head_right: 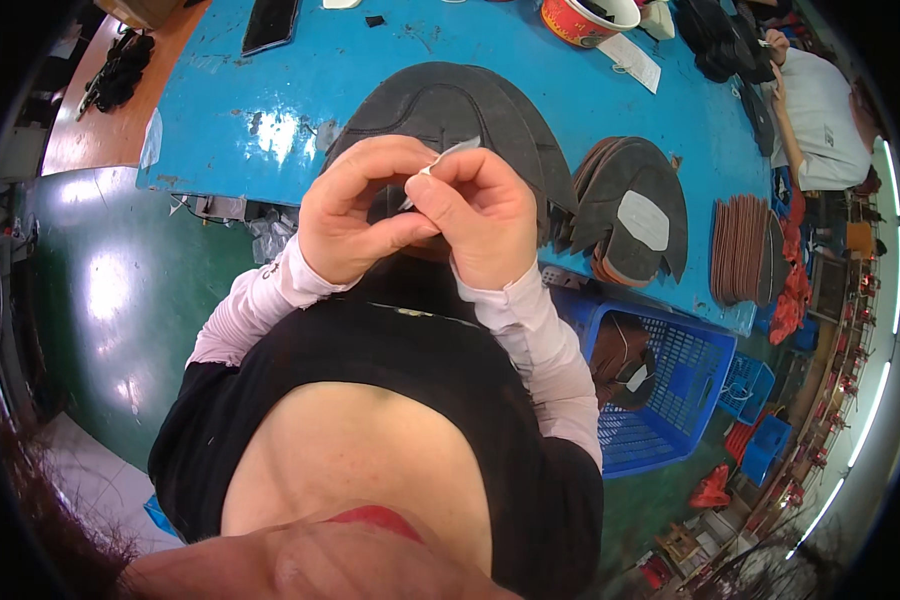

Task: The person peels the backing off adhesive patches by hand, sticks them onto shoe components, and places the finished shoe components onto a stack.

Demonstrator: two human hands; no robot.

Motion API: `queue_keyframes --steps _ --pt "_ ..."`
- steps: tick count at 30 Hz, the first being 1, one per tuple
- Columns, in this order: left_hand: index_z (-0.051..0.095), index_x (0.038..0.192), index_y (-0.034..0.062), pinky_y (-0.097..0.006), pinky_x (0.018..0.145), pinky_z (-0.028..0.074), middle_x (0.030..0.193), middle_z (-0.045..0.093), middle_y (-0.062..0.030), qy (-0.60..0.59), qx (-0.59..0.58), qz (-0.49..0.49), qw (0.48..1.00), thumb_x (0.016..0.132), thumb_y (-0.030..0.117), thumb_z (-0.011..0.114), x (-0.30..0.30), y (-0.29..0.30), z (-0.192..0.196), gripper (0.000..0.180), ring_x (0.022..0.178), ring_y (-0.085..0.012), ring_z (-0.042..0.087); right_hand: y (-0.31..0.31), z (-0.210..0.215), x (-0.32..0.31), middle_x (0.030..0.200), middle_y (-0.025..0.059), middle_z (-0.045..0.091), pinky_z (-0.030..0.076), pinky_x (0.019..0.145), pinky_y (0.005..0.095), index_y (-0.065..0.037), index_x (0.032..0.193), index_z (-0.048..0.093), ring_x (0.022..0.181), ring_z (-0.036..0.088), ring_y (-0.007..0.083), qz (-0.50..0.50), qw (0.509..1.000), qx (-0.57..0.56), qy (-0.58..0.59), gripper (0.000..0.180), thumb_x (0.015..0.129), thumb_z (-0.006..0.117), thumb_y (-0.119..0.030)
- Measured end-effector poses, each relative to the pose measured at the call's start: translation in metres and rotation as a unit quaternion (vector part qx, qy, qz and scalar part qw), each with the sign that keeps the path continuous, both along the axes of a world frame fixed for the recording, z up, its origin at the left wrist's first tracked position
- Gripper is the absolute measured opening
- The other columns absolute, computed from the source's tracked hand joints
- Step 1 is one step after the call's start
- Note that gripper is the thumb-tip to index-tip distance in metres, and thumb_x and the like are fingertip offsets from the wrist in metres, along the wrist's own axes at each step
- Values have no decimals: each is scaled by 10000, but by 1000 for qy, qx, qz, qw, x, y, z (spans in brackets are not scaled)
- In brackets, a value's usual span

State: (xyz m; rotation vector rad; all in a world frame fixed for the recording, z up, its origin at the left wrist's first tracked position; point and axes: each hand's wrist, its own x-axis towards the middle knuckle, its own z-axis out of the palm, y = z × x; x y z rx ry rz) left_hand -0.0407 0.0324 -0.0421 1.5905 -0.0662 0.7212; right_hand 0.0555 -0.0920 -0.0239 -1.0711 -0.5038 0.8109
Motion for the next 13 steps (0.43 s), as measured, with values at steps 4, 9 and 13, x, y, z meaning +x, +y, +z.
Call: queue_keyframes --steps 4,9,13 --pt "575 1079 -32 -302 854 469 1117 565 -134 -9 -64 -27 998 790 -49 668 2 2 -6 304 1005 -201 565 -1 -5 3 922 97 623 489 785 293 16 965 570 852 607 163 33 999 23 31 95 900 551 -50" --pt "595 1079 -13 -276 800 493 1088 585 -125 21 -153 -40 987 826 -14 637 -1 -3 -5 256 925 -171 597 -4 -4 5 901 71 624 478 749 240 13 947 571 808 580 106 30 999 2 31 106 902 564 -83" --pt "573 1129 -25 -273 805 495 1199 536 -178 1 20 -26 999 859 -35 594 1 4 -11 272 972 -198 587 -7 -6 5 919 72 623 478 747 236 10 964 563 796 580 109 21 1000 1 1 135 908 555 -112"
